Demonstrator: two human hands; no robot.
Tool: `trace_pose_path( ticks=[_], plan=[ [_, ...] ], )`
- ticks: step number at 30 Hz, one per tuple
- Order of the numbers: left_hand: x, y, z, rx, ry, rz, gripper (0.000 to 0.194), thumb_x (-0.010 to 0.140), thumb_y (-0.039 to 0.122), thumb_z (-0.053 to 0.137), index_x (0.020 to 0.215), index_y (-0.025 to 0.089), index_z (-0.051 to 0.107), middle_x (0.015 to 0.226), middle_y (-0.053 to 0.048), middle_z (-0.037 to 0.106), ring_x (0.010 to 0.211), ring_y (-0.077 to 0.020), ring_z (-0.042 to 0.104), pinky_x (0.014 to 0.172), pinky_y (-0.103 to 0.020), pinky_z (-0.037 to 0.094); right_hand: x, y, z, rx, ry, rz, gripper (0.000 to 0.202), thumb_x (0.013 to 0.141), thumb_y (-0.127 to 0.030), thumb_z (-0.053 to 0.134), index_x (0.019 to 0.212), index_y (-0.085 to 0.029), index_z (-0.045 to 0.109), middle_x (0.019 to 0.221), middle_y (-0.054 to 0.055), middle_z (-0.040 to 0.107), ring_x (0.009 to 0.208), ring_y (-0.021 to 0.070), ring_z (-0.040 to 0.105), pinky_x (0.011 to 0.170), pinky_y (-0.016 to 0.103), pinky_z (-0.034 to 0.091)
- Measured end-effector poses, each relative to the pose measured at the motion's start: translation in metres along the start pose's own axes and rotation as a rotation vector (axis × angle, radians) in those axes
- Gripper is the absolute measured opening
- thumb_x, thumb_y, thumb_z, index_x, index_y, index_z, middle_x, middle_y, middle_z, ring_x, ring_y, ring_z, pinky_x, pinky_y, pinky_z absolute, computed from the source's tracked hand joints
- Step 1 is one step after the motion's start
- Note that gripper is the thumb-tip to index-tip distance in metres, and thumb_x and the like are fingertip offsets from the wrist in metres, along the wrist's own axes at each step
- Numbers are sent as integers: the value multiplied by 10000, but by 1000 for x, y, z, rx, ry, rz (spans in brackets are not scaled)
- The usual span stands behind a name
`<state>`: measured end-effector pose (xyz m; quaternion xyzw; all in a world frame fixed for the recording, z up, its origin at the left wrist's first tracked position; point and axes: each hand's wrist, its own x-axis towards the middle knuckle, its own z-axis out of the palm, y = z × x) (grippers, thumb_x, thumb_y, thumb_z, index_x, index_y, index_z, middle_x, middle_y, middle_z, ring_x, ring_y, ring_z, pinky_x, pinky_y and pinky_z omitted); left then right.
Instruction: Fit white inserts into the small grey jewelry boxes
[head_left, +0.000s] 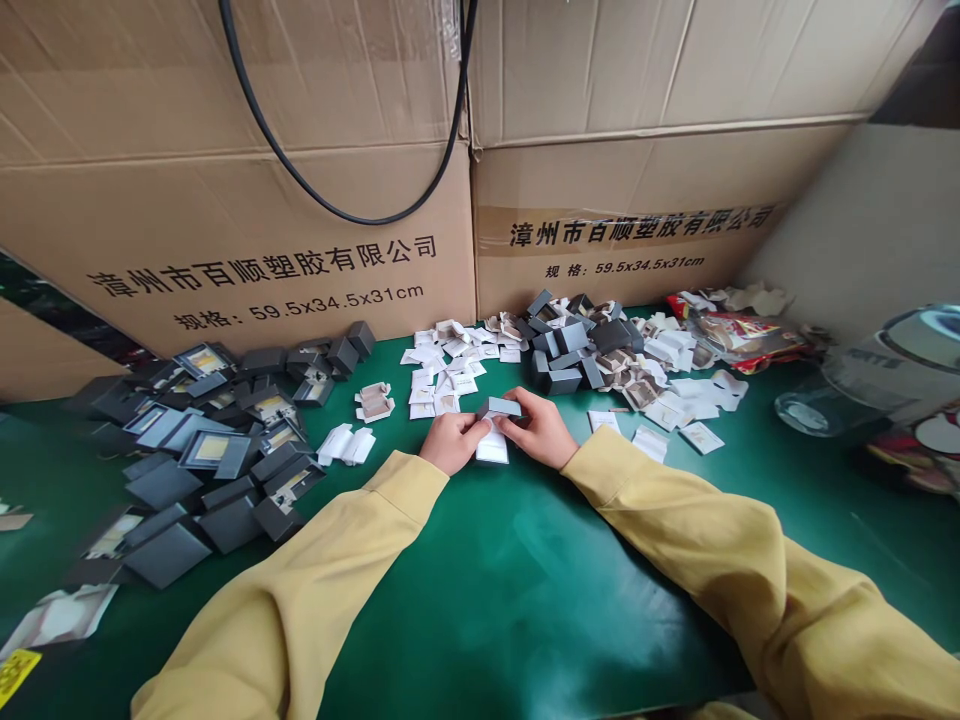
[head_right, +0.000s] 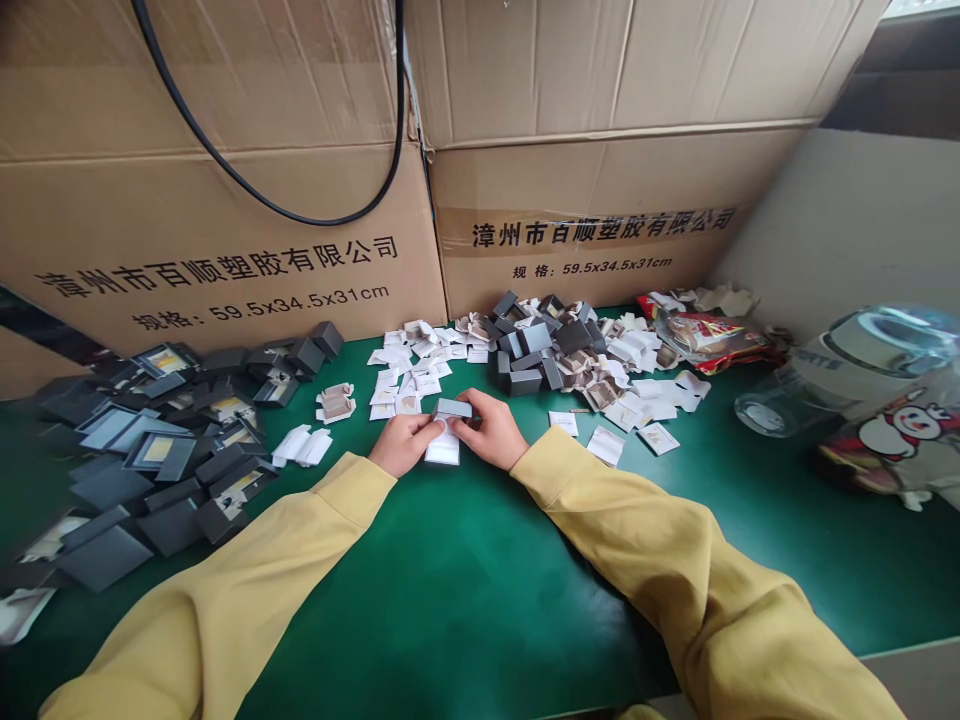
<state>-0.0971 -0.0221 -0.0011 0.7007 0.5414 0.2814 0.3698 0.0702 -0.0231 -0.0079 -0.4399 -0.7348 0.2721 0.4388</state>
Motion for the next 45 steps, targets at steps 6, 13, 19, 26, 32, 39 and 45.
trace_pose_path(
  ticks=[6,13,19,26,32,39,45],
  plan=[
    [-1,3,-1,7,-13,8,351,731,421,483,570,122,573,483,22,432,519,-99,390,463,-213,258,-2,-3,-1,-72,-5,-3,180,788,-356,495,776,-180,527,659,-3,534,546,97,440,504,208,372],
    [-2,0,-6,-158,-122,17,400,752,476,477,576,123,545,496,19,461,504,-100,431,474,-217,321,-1,1,0,-166,52,4,195,799,-367,478,789,-175,514,635,-1,517,545,104,441,520,222,365],
    [-1,-2,-5,-607,-199,-119,417,737,500,504,830,101,577,719,-35,566,665,-143,545,608,-277,486,3,7,1,140,33,184,211,780,-411,490,799,-202,476,612,-30,502,462,95,476,425,214,396],
    [-3,2,-8,-617,-285,-46,409,745,498,530,929,133,547,821,-37,558,804,-152,542,700,-281,490,5,10,4,333,69,208,261,746,-454,534,793,-206,469,636,-33,502,508,99,505,474,227,455],
    [-2,1,-9,-643,-285,-61,460,722,531,544,953,135,508,835,-45,551,791,-157,555,696,-278,478,6,11,4,461,2,235,286,724,-446,566,844,-204,469,665,-34,509,507,90,500,504,240,471],
    [-3,2,-12,-623,-358,-25,428,733,507,545,953,142,498,828,-37,576,774,-146,559,689,-259,448,6,5,3,473,-46,292,325,660,-447,621,795,-192,473,636,-35,496,495,86,469,481,238,454],
    [-2,1,-12,-630,-354,-12,434,720,519,551,939,151,479,771,-17,553,712,-131,540,650,-245,436,5,6,1,400,-19,230,303,682,-407,612,858,-190,494,698,-18,514,569,91,484,509,220,459]
  ],
)
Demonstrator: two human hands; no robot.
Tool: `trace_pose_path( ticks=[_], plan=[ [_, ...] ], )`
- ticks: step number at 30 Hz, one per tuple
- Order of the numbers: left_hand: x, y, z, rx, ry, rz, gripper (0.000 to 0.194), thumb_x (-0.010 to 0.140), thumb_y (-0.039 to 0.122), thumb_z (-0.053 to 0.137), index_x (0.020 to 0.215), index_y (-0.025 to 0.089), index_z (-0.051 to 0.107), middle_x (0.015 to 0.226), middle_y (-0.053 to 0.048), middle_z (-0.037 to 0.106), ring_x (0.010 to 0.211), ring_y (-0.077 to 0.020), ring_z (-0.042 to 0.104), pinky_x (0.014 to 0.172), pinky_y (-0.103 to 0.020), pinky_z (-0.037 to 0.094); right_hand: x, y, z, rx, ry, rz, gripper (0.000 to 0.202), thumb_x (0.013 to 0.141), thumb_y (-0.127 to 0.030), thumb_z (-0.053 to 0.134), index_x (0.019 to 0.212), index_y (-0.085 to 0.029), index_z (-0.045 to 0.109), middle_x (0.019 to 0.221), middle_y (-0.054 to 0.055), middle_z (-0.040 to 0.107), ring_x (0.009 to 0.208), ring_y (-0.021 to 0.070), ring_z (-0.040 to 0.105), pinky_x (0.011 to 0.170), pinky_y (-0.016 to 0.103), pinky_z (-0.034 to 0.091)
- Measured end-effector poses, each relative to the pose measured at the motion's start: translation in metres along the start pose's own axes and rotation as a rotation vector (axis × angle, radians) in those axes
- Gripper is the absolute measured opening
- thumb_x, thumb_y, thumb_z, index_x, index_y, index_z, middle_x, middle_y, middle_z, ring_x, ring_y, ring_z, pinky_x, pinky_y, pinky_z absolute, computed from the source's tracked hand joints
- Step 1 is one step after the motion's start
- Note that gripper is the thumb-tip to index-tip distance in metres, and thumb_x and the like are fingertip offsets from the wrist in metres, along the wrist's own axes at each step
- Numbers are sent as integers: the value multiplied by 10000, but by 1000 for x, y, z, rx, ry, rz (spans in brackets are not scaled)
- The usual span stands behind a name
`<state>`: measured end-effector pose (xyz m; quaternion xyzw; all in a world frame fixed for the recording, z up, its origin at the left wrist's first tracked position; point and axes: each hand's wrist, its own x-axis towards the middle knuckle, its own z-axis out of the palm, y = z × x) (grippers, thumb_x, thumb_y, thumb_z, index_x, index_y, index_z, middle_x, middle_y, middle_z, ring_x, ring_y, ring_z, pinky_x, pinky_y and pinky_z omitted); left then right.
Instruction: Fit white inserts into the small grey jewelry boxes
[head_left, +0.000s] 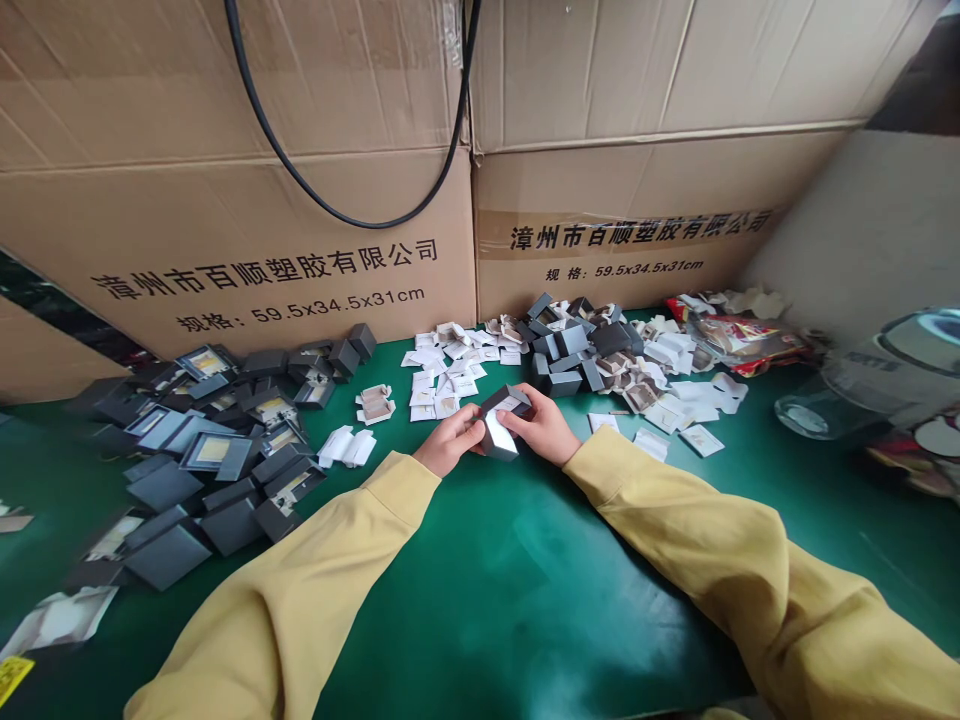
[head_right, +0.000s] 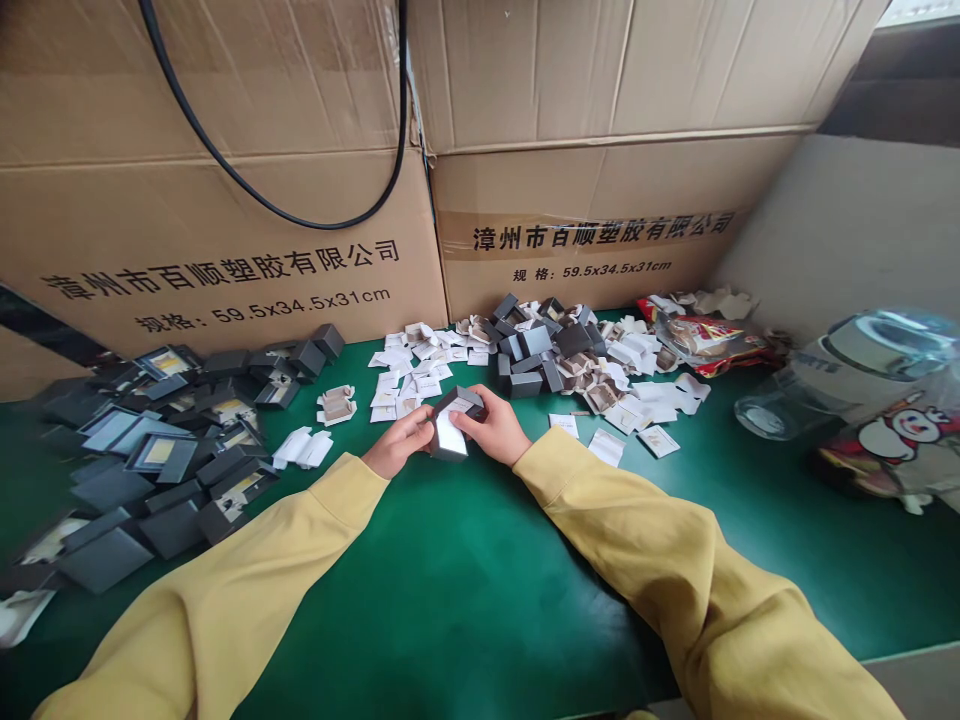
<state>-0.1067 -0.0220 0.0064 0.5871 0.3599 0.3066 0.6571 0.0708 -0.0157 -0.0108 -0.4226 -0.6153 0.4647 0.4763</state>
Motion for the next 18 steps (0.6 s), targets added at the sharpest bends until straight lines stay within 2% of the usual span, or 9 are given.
trace_pose_path(
  ticks=[4,10,18],
  plan=[
    [0,1,2,29,44,-7,481,716,555,526,944,133,493,790,-39,531,710,-135,521,618,-242,438,1,2,0,-17,-12,3,335,664,-414,626,878,-190,501,722,-14,527,599,100,494,531,225,463],
    [-1,1,4,23,42,17,400,739,533,514,836,146,494,748,-16,500,662,-109,487,587,-226,433,2,5,-3,-160,-8,-74,321,678,-433,614,843,-182,501,693,-27,494,623,102,463,578,221,430],
    [1,-2,3,9,62,8,395,743,534,508,822,148,487,712,2,464,646,-101,477,583,-226,431,1,2,-4,-263,17,-120,303,702,-440,586,834,-184,492,680,-26,486,616,106,447,578,222,404]
  ],
)
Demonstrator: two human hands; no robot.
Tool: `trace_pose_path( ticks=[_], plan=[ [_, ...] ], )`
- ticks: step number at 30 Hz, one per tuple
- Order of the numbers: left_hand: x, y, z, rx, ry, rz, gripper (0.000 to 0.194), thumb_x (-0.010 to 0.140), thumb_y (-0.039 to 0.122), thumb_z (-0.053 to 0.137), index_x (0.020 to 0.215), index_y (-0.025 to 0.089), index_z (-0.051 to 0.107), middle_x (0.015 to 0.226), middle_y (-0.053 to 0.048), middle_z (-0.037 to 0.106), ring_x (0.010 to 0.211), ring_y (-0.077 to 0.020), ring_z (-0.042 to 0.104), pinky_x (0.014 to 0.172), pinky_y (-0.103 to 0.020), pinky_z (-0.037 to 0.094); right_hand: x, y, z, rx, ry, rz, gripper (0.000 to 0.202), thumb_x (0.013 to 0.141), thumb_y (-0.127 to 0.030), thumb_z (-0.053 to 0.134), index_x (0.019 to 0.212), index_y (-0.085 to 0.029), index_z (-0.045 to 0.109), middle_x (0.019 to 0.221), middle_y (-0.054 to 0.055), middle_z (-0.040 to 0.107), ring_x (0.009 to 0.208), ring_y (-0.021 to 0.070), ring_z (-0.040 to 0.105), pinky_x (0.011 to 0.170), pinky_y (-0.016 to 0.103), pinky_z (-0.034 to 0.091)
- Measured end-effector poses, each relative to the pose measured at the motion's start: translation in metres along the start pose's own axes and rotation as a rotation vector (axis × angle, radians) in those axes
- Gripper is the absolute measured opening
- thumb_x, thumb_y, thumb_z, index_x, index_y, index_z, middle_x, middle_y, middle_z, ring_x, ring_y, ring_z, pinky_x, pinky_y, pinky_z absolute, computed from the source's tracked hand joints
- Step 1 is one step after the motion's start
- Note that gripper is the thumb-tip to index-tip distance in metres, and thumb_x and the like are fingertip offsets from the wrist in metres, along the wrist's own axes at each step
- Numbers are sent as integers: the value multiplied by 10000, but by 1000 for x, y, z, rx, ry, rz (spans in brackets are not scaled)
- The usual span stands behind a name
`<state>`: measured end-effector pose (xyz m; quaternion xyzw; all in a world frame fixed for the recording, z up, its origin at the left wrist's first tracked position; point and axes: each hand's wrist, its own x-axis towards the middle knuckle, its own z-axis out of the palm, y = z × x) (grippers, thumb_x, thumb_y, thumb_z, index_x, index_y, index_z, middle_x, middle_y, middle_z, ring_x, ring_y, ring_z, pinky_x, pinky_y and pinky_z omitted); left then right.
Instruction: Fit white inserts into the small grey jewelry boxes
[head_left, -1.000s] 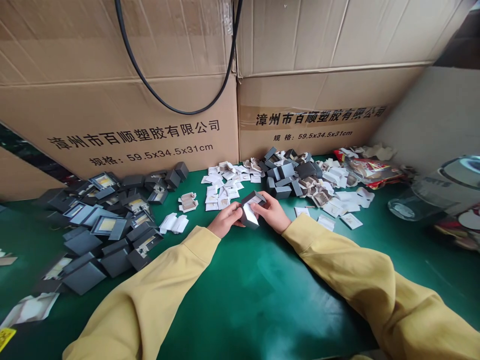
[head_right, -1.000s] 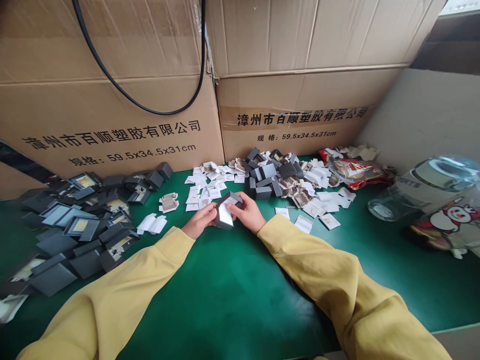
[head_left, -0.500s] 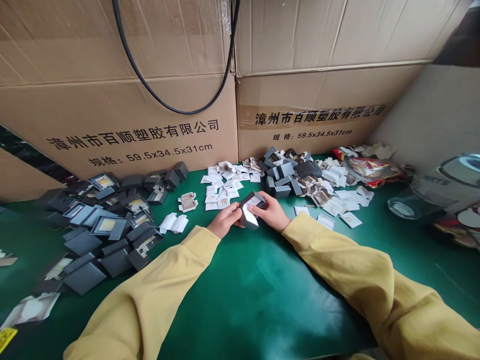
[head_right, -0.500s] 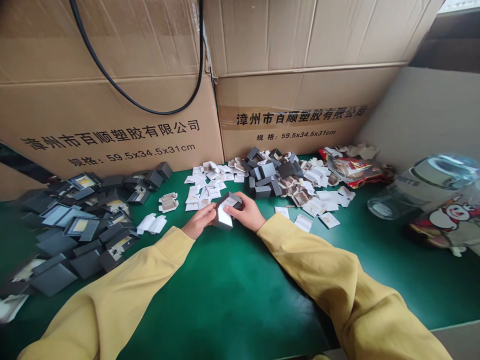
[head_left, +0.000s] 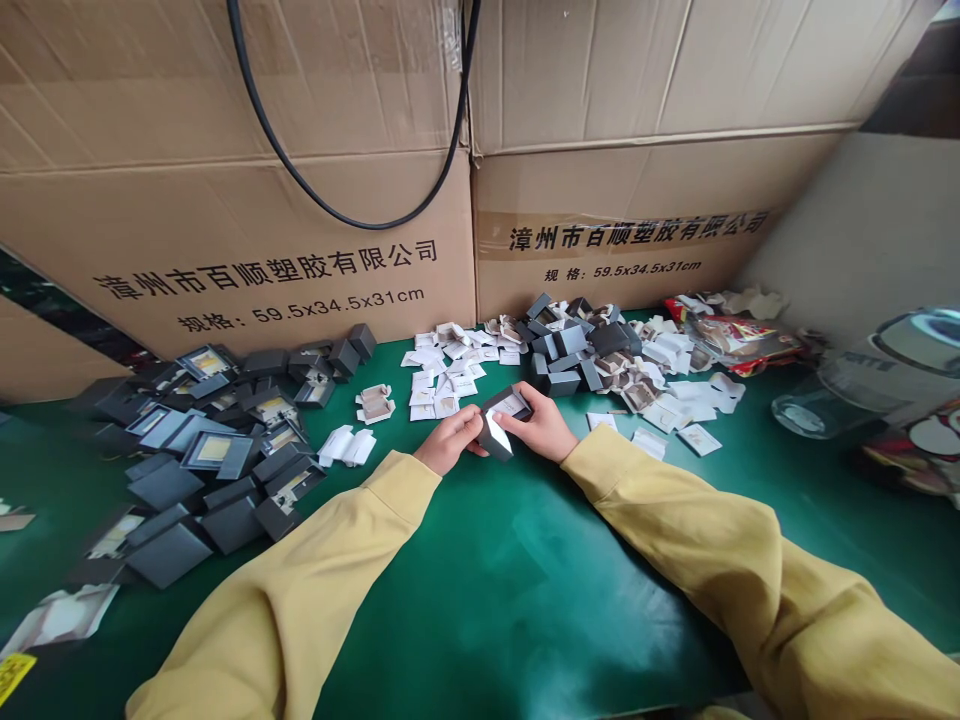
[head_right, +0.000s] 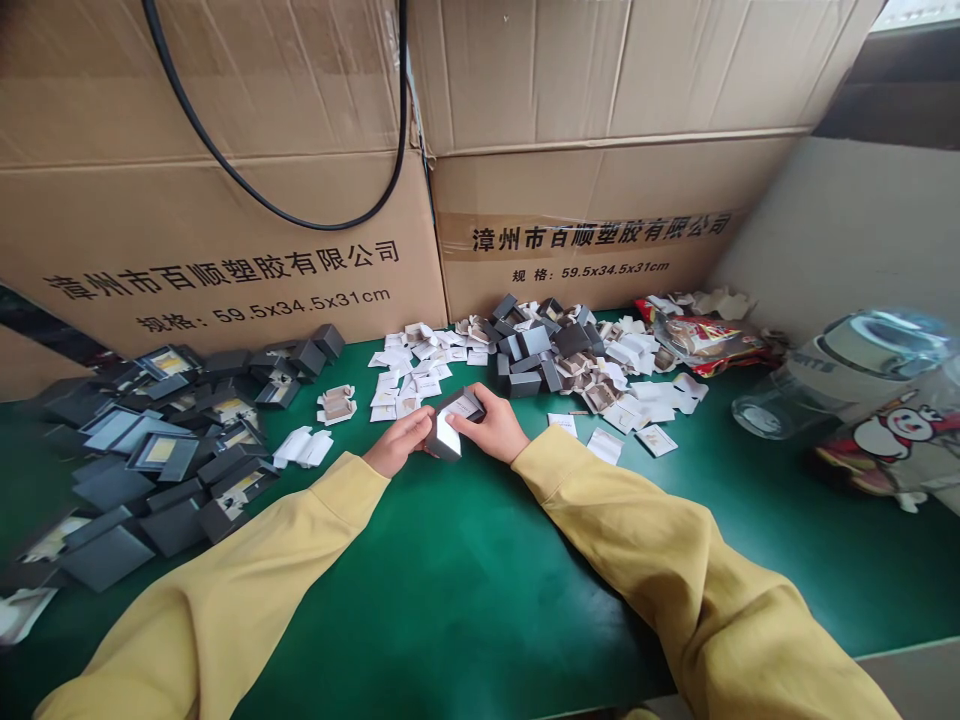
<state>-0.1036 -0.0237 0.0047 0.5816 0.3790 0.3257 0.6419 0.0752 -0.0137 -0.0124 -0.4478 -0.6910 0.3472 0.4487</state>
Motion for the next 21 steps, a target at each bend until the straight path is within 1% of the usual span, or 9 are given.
trace_pose_path(
  ticks=[5,8,13,16,18,21],
  plan=[
    [0,0,1,21,-1,8,380,746,533,499,777,155,465,679,14,443,635,-101,472,572,-224,413,0,-2,0,-20,15,8,316,690,-433,598,865,-181,524,724,-13,548,636,106,482,608,218,416],
    [1,1,1,37,-26,23,363,745,519,506,750,161,443,653,25,433,613,-94,461,563,-221,400,-1,-4,0,-72,18,-4,302,697,-442,586,828,-173,541,676,-17,545,601,98,467,574,205,403],
    [2,1,-3,48,-65,26,338,759,492,508,768,162,435,653,37,425,604,-81,436,571,-211,385,-4,-6,1,-151,88,-27,310,711,-453,575,828,-168,547,642,-20,529,576,93,447,558,200,383],
    [3,0,-5,11,-71,-13,348,736,490,537,809,160,454,665,32,447,609,-86,448,574,-217,376,-2,-3,0,-81,43,-21,329,699,-458,594,851,-171,540,684,-15,538,611,102,467,582,206,399],
    [3,0,-5,-44,-37,-47,360,715,489,557,836,161,471,682,26,465,617,-93,460,574,-220,367,0,-1,-1,-10,-3,-13,352,689,-455,606,891,-177,531,724,-10,548,640,112,484,599,215,414],
    [3,-1,-5,-148,68,-67,368,681,474,587,846,159,492,709,17,479,648,-99,463,591,-219,353,1,-1,-1,41,-51,-8,346,700,-449,593,911,-182,526,753,-6,551,653,119,488,606,226,424]
  ],
)
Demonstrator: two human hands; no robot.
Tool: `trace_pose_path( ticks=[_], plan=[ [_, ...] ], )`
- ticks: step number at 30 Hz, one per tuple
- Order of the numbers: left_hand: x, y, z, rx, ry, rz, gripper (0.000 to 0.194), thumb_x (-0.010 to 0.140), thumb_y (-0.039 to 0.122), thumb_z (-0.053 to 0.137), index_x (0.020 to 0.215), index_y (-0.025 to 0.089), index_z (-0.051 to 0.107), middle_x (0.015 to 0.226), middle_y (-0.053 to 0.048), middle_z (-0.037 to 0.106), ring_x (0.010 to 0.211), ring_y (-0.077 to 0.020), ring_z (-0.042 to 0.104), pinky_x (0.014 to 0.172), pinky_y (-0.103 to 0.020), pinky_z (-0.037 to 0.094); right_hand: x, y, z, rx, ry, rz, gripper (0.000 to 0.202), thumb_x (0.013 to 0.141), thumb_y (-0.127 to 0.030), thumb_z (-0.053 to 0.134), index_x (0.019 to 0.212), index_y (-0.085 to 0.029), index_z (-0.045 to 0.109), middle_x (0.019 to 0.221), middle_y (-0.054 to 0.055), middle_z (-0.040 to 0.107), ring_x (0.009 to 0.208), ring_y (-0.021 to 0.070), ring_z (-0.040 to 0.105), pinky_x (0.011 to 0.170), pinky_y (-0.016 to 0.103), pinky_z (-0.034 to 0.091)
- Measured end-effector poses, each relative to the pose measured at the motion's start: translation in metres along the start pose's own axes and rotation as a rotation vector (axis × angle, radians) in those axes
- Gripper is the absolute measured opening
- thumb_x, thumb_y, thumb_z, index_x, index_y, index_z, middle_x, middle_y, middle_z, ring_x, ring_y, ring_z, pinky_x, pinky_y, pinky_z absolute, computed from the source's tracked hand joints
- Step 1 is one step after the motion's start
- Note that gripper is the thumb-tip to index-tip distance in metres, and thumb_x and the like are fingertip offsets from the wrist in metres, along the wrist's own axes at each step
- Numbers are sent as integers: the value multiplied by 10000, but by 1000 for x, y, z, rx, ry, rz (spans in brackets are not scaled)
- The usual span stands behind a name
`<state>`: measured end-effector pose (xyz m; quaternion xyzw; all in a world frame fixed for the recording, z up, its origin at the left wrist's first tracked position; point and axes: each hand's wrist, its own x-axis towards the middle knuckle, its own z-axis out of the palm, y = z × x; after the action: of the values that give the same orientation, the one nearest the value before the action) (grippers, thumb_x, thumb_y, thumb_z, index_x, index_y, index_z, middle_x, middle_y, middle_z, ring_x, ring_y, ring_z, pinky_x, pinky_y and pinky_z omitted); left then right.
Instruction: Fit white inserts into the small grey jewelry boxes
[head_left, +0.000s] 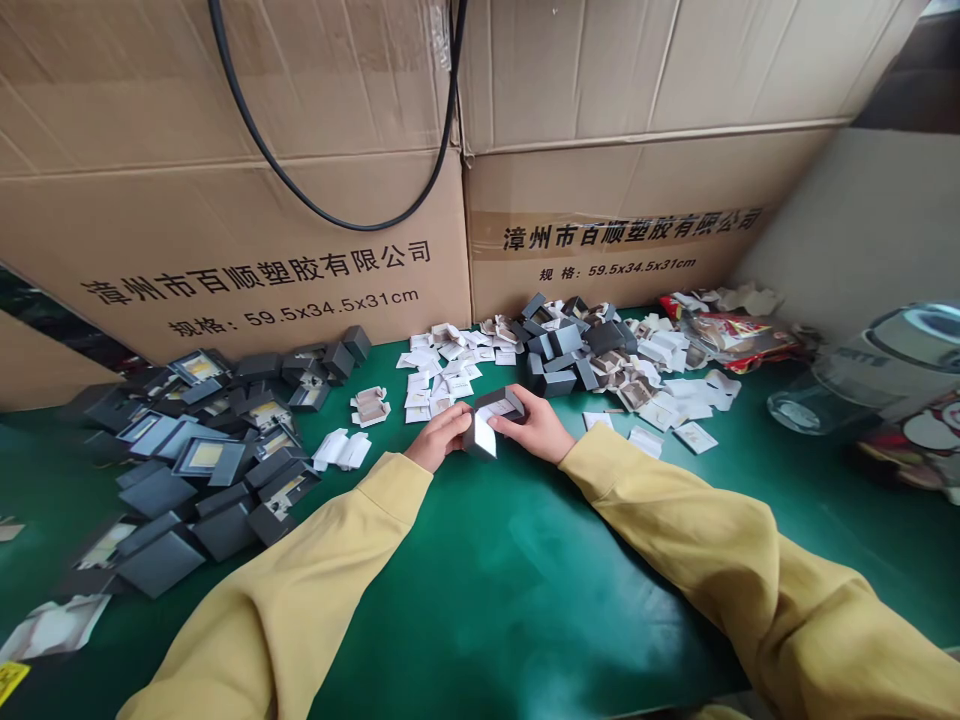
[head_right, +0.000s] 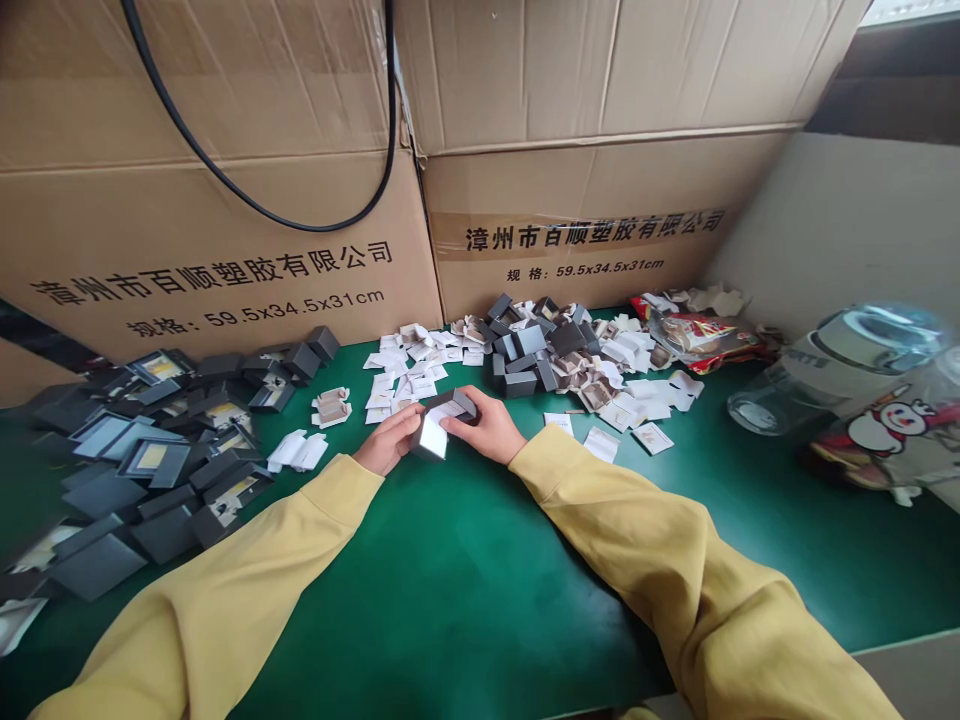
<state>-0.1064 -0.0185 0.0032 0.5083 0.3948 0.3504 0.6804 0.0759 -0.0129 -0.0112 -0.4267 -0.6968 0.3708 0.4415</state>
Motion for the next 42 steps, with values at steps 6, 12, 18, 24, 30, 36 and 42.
trace_pose_path(
  ticks=[6,12,18,24,30,36,42],
  plan=[
    [-1,0,0,-9,7,11,356,676,465,607,806,149,506,647,34,416,600,-77,393,579,-214,320,-2,-4,0,-111,22,-35,277,718,-415,583,840,-172,530,676,-25,516,603,101,442,571,214,386],
    [0,-2,1,-30,21,24,386,674,495,611,832,155,520,646,30,444,594,-78,428,546,-196,342,0,-1,0,-44,48,9,335,693,-414,606,924,-187,521,748,-15,548,647,114,486,587,223,405],
    [5,-8,-5,-93,60,94,425,706,463,603,1003,183,487,866,-25,543,757,-131,543,659,-266,468,4,4,2,114,217,47,333,636,-385,661,864,-199,504,812,-5,531,683,103,485,577,215,404],
    [3,-16,-4,314,92,446,591,789,367,535,1322,276,296,1202,-107,445,1032,-225,510,785,-360,497,2,-3,1,447,-52,274,233,635,-369,632,643,-172,508,466,-75,410,397,39,309,376,189,235],
    [-2,-17,-1,891,66,880,489,835,164,463,1275,369,406,1194,-51,399,1115,-186,447,975,-391,391,-3,-10,3,563,-95,298,113,596,-230,592,596,-165,500,397,-80,445,349,24,305,338,164,191],
    [-2,-17,2,936,81,989,543,830,117,448,1306,364,357,1192,-68,380,1128,-193,431,950,-400,422,-5,-11,7,554,-67,303,78,595,-216,558,604,-160,505,391,-91,430,352,21,342,359,157,252],
    [-3,-20,-1,1001,161,961,507,842,136,413,1296,360,380,1244,-77,351,1150,-221,409,951,-435,410,-4,-9,9,508,-38,205,202,699,-357,560,702,-192,443,556,-67,501,382,48,449,340,183,387]
  ],
)
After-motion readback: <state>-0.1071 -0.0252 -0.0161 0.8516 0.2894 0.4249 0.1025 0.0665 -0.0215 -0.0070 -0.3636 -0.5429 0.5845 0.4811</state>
